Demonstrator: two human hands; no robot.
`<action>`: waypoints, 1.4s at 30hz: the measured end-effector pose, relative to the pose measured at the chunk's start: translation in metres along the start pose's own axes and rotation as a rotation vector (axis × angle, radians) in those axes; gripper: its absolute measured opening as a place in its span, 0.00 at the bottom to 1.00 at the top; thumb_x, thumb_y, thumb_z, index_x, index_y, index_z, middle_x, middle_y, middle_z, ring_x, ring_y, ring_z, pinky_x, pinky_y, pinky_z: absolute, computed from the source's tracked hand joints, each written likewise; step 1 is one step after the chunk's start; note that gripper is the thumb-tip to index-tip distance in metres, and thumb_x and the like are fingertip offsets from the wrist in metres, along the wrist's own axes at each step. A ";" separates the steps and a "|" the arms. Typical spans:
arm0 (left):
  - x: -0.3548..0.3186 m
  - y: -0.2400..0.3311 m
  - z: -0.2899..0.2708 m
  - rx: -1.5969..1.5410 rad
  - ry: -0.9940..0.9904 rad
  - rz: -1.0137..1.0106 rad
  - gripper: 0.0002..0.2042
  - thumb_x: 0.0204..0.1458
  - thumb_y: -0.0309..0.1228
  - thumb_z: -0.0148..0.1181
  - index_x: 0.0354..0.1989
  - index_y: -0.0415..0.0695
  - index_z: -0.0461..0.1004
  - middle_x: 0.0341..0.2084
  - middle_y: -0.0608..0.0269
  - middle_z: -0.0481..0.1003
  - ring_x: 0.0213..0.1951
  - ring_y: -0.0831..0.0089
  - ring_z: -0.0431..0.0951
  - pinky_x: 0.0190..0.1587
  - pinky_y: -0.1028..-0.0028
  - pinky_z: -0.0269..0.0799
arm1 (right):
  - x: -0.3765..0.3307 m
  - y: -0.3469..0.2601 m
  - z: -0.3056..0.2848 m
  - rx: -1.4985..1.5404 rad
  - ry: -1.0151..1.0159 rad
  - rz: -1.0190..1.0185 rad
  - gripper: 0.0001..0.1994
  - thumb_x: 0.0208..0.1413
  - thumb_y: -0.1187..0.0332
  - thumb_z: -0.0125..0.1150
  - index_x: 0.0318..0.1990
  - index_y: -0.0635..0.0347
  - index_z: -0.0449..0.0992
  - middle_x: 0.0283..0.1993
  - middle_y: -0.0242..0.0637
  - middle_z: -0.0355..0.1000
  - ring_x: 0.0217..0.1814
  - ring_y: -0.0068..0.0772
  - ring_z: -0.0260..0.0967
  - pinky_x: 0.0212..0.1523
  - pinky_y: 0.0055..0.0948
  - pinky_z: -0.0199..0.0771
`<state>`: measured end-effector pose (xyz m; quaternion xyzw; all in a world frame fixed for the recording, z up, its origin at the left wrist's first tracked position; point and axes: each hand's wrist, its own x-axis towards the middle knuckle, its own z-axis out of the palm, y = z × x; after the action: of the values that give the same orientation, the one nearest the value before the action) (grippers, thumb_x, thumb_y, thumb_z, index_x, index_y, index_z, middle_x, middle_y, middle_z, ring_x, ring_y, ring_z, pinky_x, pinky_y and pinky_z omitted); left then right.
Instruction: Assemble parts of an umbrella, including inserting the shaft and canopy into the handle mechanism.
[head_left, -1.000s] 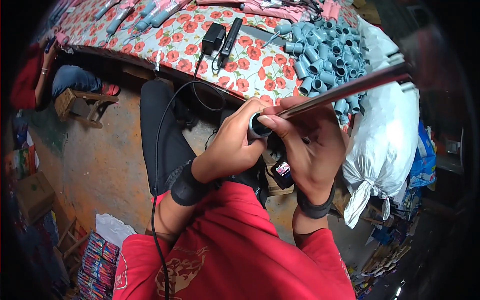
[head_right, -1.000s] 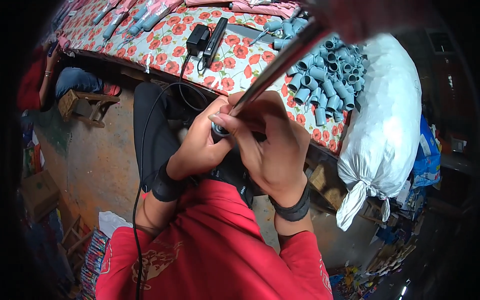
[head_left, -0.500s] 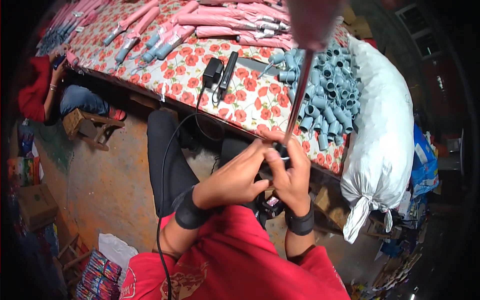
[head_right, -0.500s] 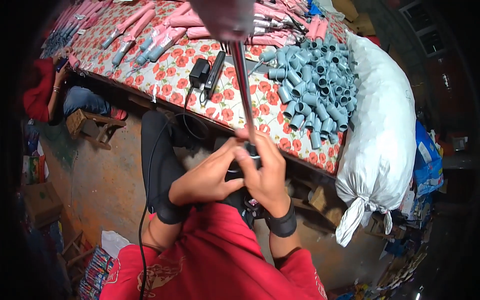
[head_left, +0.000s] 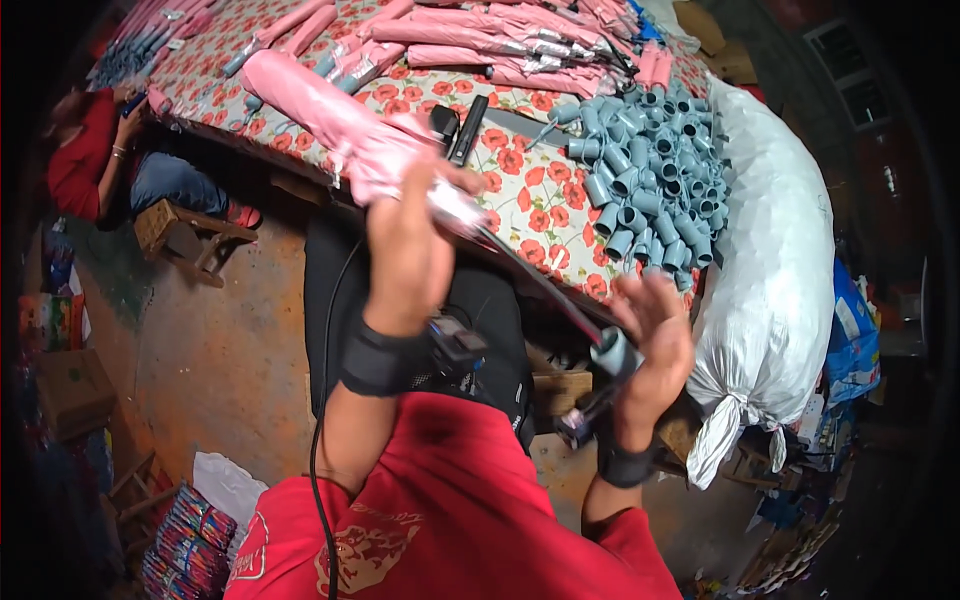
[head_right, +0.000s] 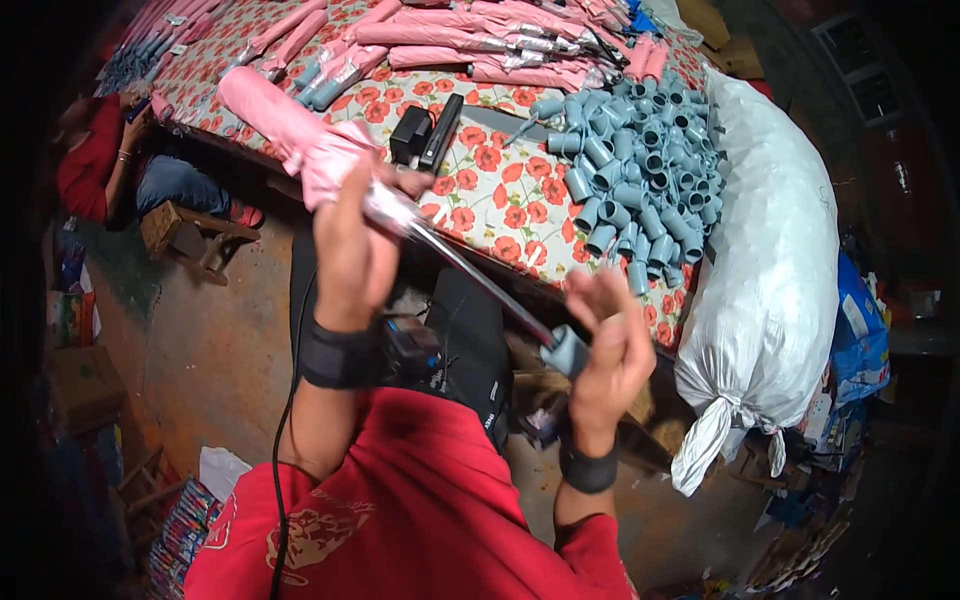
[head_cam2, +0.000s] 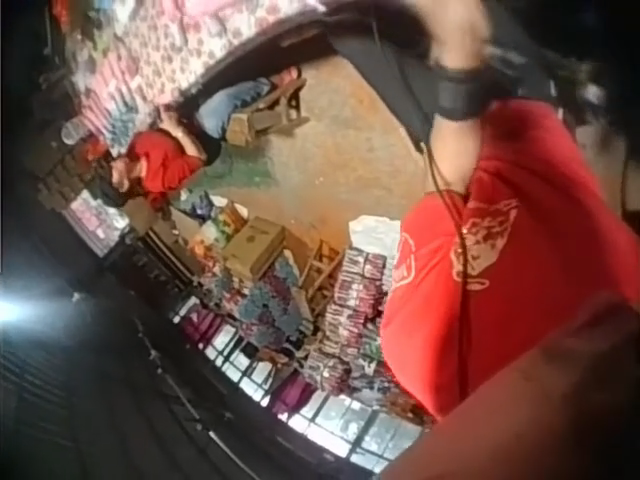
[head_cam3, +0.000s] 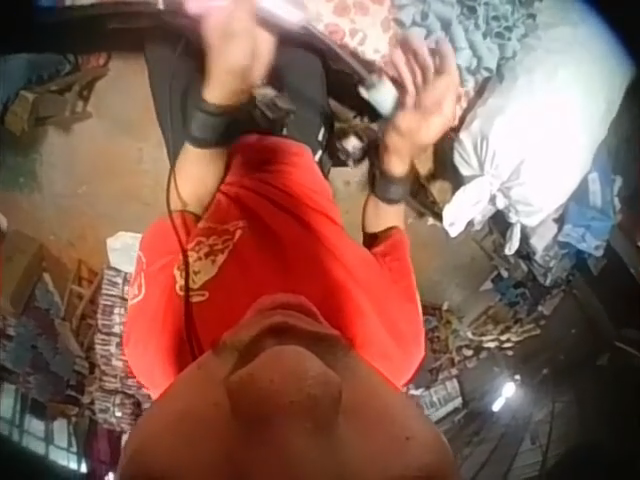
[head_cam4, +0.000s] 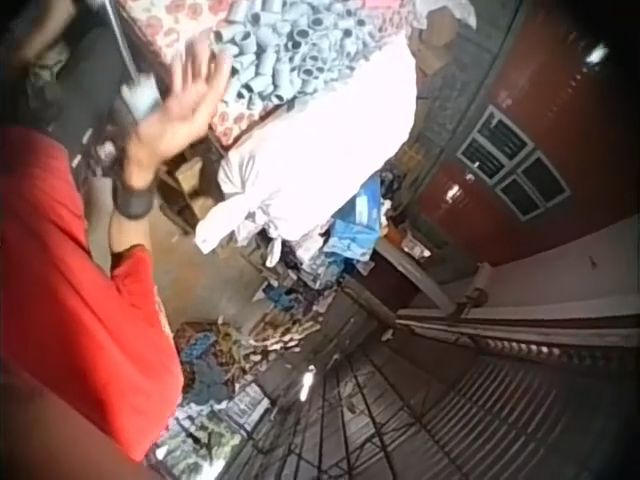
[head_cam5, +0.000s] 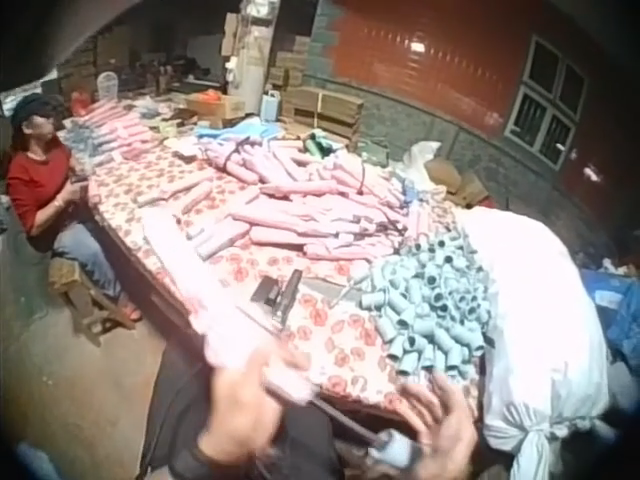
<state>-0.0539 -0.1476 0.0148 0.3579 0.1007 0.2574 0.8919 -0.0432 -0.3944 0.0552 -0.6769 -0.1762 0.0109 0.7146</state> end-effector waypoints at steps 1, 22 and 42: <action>-0.024 -0.013 0.019 0.077 -0.015 -0.021 0.11 0.70 0.32 0.50 0.42 0.37 0.74 0.40 0.48 0.79 0.42 0.64 0.78 0.54 0.67 0.73 | 0.009 0.002 0.017 0.128 0.145 -0.019 0.23 0.71 0.60 0.49 0.64 0.72 0.69 0.59 0.51 0.75 0.55 0.40 0.75 0.59 0.32 0.74; -0.045 -0.006 -0.053 0.501 -0.040 0.059 0.14 0.68 0.28 0.52 0.58 0.35 0.68 0.45 0.56 0.76 0.45 0.74 0.75 0.52 0.75 0.72 | 0.079 0.047 0.117 -0.223 -0.633 0.402 0.20 0.64 0.66 0.63 0.59 0.67 0.72 0.38 0.37 0.74 0.26 0.22 0.66 0.28 0.19 0.67; -0.038 0.008 -0.077 0.537 -0.028 -0.077 0.10 0.67 0.22 0.47 0.52 0.35 0.73 0.40 0.57 0.79 0.42 0.74 0.77 0.50 0.77 0.73 | 0.132 0.101 0.123 -0.152 -0.478 0.092 0.24 0.63 0.75 0.63 0.67 0.65 0.70 0.64 0.44 0.73 0.62 0.34 0.72 0.62 0.29 0.73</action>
<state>-0.1176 -0.1178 -0.0351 0.5812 0.1665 0.1825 0.7754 0.0700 -0.2340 -0.0094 -0.7142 -0.3096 0.1897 0.5985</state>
